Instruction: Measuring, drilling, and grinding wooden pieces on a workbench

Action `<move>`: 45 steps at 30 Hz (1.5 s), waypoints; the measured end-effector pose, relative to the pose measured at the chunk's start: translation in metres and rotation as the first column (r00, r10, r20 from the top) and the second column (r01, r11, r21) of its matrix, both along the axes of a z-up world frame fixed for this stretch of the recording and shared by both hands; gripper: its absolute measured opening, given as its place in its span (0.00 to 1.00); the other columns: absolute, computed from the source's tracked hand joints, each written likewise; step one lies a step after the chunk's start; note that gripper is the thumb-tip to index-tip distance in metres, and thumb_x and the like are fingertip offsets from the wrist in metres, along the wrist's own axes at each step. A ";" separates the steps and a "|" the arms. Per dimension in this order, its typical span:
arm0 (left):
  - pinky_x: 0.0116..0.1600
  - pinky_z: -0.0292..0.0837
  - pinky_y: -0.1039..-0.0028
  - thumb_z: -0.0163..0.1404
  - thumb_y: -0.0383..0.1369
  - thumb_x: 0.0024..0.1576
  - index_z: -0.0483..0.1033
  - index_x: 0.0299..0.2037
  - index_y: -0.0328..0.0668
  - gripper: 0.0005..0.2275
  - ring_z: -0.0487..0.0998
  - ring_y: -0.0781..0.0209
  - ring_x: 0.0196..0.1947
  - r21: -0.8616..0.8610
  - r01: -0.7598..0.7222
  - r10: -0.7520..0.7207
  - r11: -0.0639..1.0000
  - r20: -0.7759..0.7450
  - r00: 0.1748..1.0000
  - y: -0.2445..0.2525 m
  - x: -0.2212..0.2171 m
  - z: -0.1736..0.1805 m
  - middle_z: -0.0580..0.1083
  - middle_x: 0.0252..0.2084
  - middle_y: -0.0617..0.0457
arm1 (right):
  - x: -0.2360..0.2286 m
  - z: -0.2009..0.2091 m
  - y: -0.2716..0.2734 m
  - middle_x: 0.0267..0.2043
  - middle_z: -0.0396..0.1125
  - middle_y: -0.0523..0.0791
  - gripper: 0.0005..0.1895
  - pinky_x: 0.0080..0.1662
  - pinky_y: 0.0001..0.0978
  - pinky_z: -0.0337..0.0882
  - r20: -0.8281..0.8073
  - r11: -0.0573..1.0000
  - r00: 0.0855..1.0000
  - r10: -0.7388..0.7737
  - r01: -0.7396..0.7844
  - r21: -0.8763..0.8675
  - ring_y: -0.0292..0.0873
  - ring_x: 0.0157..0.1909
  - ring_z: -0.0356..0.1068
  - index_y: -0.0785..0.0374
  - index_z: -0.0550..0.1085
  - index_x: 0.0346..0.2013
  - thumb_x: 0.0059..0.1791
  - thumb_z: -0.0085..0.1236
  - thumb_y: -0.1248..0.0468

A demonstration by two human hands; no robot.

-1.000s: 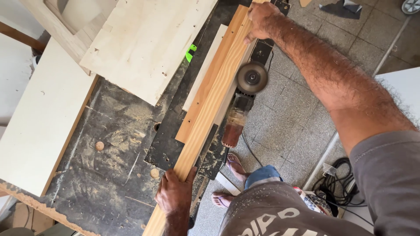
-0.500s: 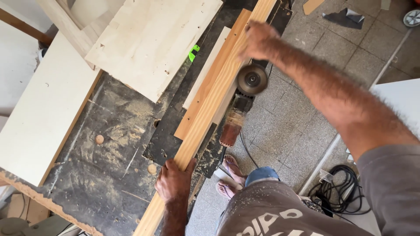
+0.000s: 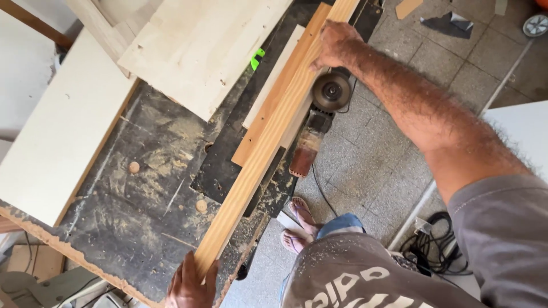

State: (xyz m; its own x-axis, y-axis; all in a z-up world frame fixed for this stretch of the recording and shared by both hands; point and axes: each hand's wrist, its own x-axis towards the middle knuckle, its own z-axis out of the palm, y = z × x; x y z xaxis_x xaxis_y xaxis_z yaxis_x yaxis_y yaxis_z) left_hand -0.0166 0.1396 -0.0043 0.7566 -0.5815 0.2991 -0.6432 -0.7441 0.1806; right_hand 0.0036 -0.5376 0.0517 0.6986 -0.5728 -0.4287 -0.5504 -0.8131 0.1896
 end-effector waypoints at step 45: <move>0.34 0.85 0.64 0.61 0.52 0.52 0.79 0.47 0.27 0.28 0.86 0.47 0.34 -0.124 0.132 -0.135 0.983 -0.017 0.991 -0.161 0.017 0.011 0.82 0.41 0.39 | -0.007 0.018 -0.135 0.80 0.43 0.48 0.57 0.70 0.45 0.51 0.184 0.892 0.910 -0.372 0.295 0.344 0.58 0.77 0.47 0.58 0.48 0.78 0.45 0.65 0.39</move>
